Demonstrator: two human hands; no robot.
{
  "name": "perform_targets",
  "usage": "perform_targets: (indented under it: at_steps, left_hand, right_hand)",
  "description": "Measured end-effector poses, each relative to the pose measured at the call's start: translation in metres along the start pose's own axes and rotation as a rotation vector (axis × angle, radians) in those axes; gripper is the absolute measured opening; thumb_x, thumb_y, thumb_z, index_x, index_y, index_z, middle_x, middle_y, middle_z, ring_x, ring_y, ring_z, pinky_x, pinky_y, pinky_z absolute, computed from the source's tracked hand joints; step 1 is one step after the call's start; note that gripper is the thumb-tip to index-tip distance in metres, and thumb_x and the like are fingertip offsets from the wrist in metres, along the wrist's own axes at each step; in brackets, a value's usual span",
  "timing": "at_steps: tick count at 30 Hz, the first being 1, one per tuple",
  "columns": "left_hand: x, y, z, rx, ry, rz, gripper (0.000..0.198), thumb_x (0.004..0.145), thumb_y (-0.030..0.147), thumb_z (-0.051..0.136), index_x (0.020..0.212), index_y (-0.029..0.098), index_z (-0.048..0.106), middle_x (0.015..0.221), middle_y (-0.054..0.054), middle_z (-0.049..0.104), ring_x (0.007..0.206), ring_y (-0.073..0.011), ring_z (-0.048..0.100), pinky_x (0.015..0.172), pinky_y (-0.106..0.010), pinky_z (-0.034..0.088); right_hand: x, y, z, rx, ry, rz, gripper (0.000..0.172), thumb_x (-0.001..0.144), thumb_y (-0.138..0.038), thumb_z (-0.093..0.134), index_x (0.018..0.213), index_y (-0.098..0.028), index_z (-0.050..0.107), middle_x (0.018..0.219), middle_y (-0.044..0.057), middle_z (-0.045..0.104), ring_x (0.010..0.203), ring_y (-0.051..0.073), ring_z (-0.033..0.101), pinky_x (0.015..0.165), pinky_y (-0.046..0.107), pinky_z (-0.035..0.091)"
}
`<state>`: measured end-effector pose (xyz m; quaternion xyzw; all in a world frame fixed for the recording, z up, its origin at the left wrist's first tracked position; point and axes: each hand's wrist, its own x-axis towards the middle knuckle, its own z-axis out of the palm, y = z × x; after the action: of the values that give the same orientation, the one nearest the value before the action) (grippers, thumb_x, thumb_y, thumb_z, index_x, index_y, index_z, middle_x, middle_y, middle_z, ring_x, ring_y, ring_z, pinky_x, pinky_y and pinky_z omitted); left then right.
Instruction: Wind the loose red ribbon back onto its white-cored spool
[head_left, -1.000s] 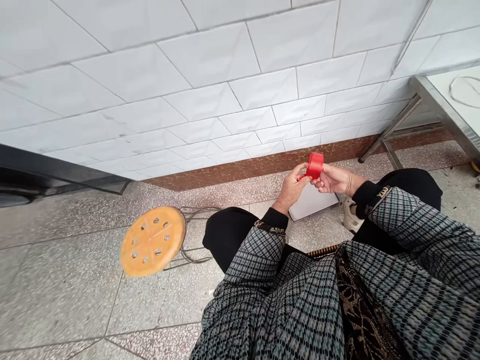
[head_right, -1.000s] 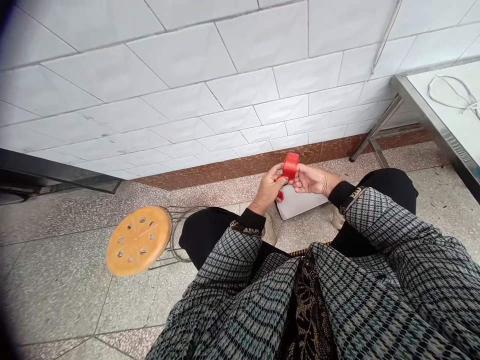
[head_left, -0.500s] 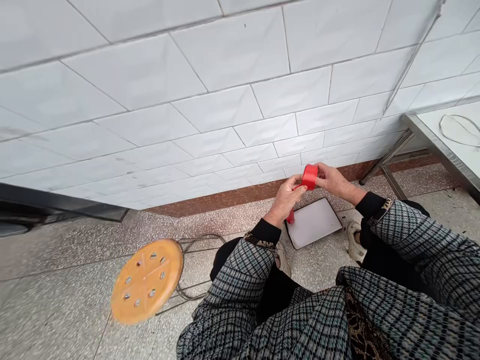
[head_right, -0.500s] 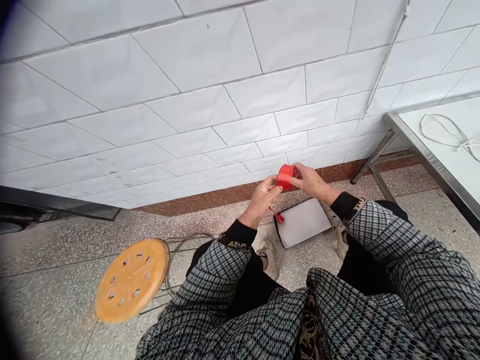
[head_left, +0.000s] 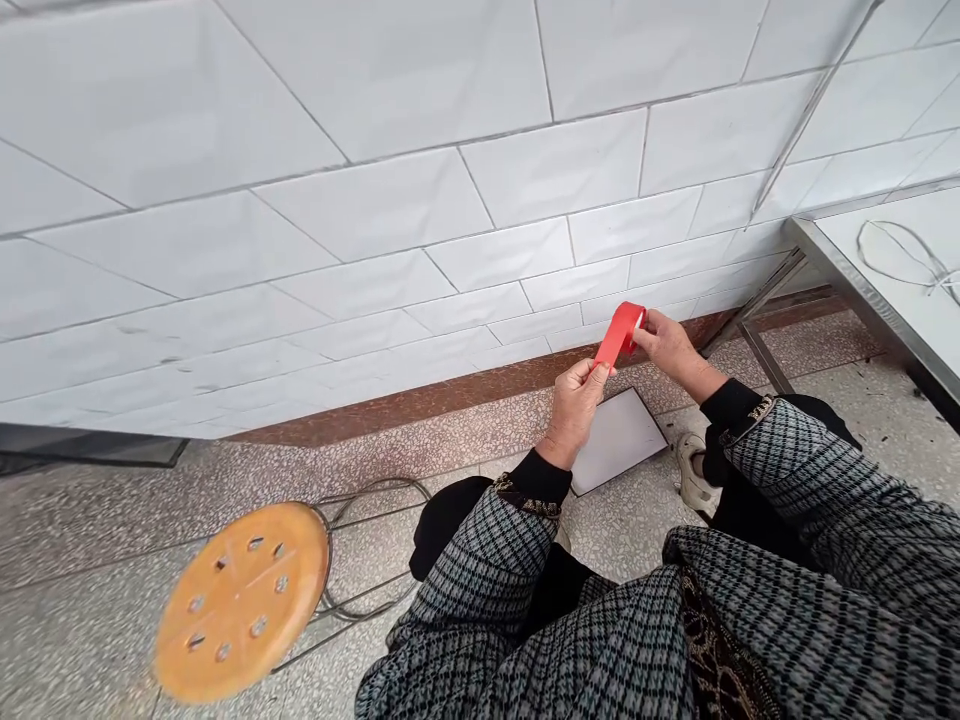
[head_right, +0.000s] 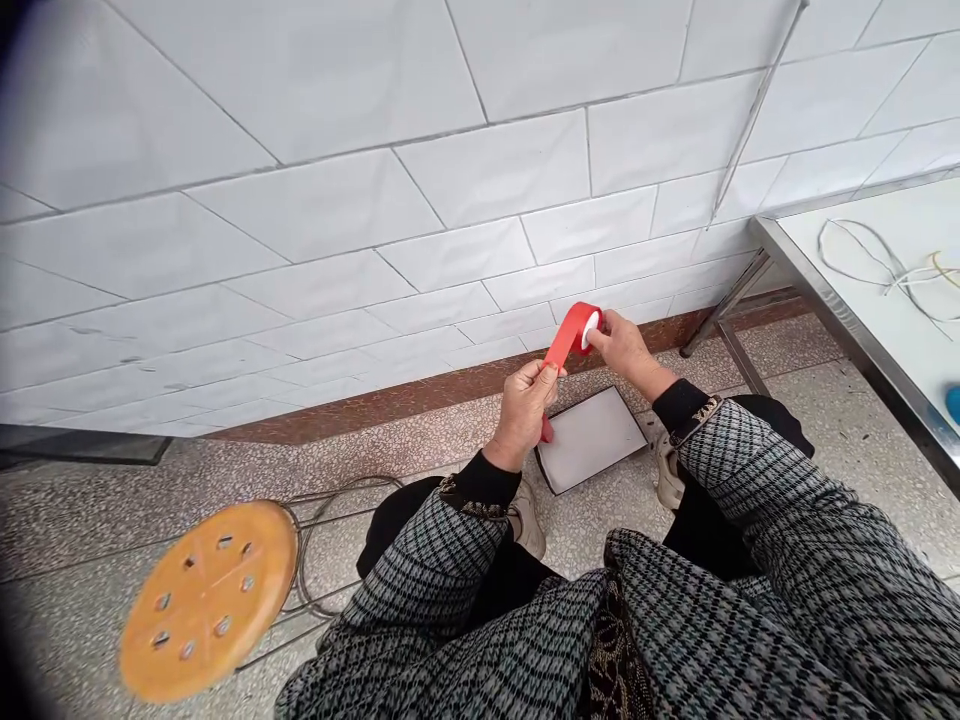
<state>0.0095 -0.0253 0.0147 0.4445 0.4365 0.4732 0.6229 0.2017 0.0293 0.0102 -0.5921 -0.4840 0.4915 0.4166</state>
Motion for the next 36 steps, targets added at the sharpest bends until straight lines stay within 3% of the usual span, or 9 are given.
perform_targets:
  at_steps: [5,13,19,23,26,30,36]
  left_hand:
    - [-0.003,-0.01,0.009,-0.022,-0.024,-0.012,0.057,0.083,0.074,0.08,0.082,0.018,0.072,0.054,0.01,0.033,0.05,-0.0066,0.024,0.053,-0.026,0.019]
    - [0.005,-0.018,0.012,0.008,-0.029,-0.073,0.052,0.08,0.069,0.081,0.075,0.019,0.066,0.054,0.01,0.032,0.05,-0.0068,0.023,0.051,-0.026,0.018]
    - [0.011,-0.018,0.007,0.254,0.049,0.031,0.035,0.087,0.051,0.076,0.074,0.02,0.071,0.06,0.003,0.056,0.062,-0.0135,0.05,0.062,-0.028,0.039]
    - [0.01,-0.016,0.009,0.325,0.096,0.068,0.036,0.086,0.046,0.078,0.066,0.02,0.062,0.065,0.002,0.06,0.066,-0.0138,0.054,0.068,-0.028,0.044]
    - [0.008,-0.013,0.009,0.3,0.155,0.076,0.024,0.083,0.037,0.083,0.082,0.021,0.065,0.073,0.003,0.068,0.068,-0.0144,0.063,0.07,-0.028,0.049]
    - [0.008,-0.01,0.004,0.257,0.025,0.129,0.041,0.082,0.03,0.084,0.119,0.021,0.07,0.081,0.001,0.079,0.071,-0.016,0.072,0.074,-0.028,0.055]
    - [0.013,-0.01,-0.011,0.291,-0.1,0.118,0.046,0.08,0.027,0.086,0.123,0.018,0.074,0.075,0.001,0.08,0.074,-0.0195,0.078,0.078,-0.031,0.06]
  right_hand:
    - [-0.016,-0.006,0.009,0.24,0.058,0.19,0.003,0.082,-0.021,0.069,0.08,-0.021,0.066,0.069,-0.001,0.069,0.061,0.014,0.062,0.066,0.025,0.056]
    - [-0.028,-0.015,0.021,0.558,-0.076,0.52,0.033,0.108,-0.019,0.059,0.077,-0.017,0.071,0.067,0.004,0.072,0.052,0.01,0.062,0.059,0.02,0.057]
    - [-0.028,-0.016,0.019,0.644,-0.199,0.617,0.04,0.117,-0.02,0.049,0.083,-0.017,0.07,0.064,0.003,0.071,0.05,0.011,0.061,0.054,0.02,0.055]
    - [-0.028,-0.014,0.018,0.671,-0.246,0.63,0.039,0.118,-0.023,0.049,0.084,-0.018,0.068,0.062,0.001,0.067,0.048,0.01,0.054,0.052,0.02,0.054]
    - [-0.027,-0.013,0.016,0.682,-0.288,0.638,0.035,0.115,-0.026,0.055,0.084,-0.018,0.068,0.062,0.0,0.065,0.048,0.01,0.052,0.053,0.021,0.054]
    - [-0.028,-0.014,0.013,0.679,-0.359,0.669,0.038,0.116,-0.03,0.053,0.084,-0.018,0.069,0.061,-0.001,0.062,0.047,0.009,0.048,0.051,0.021,0.052]
    - [-0.031,-0.011,0.012,0.623,-0.464,0.642,0.035,0.114,-0.033,0.055,0.086,-0.018,0.07,0.066,0.0,0.066,0.048,0.008,0.048,0.051,0.019,0.052]
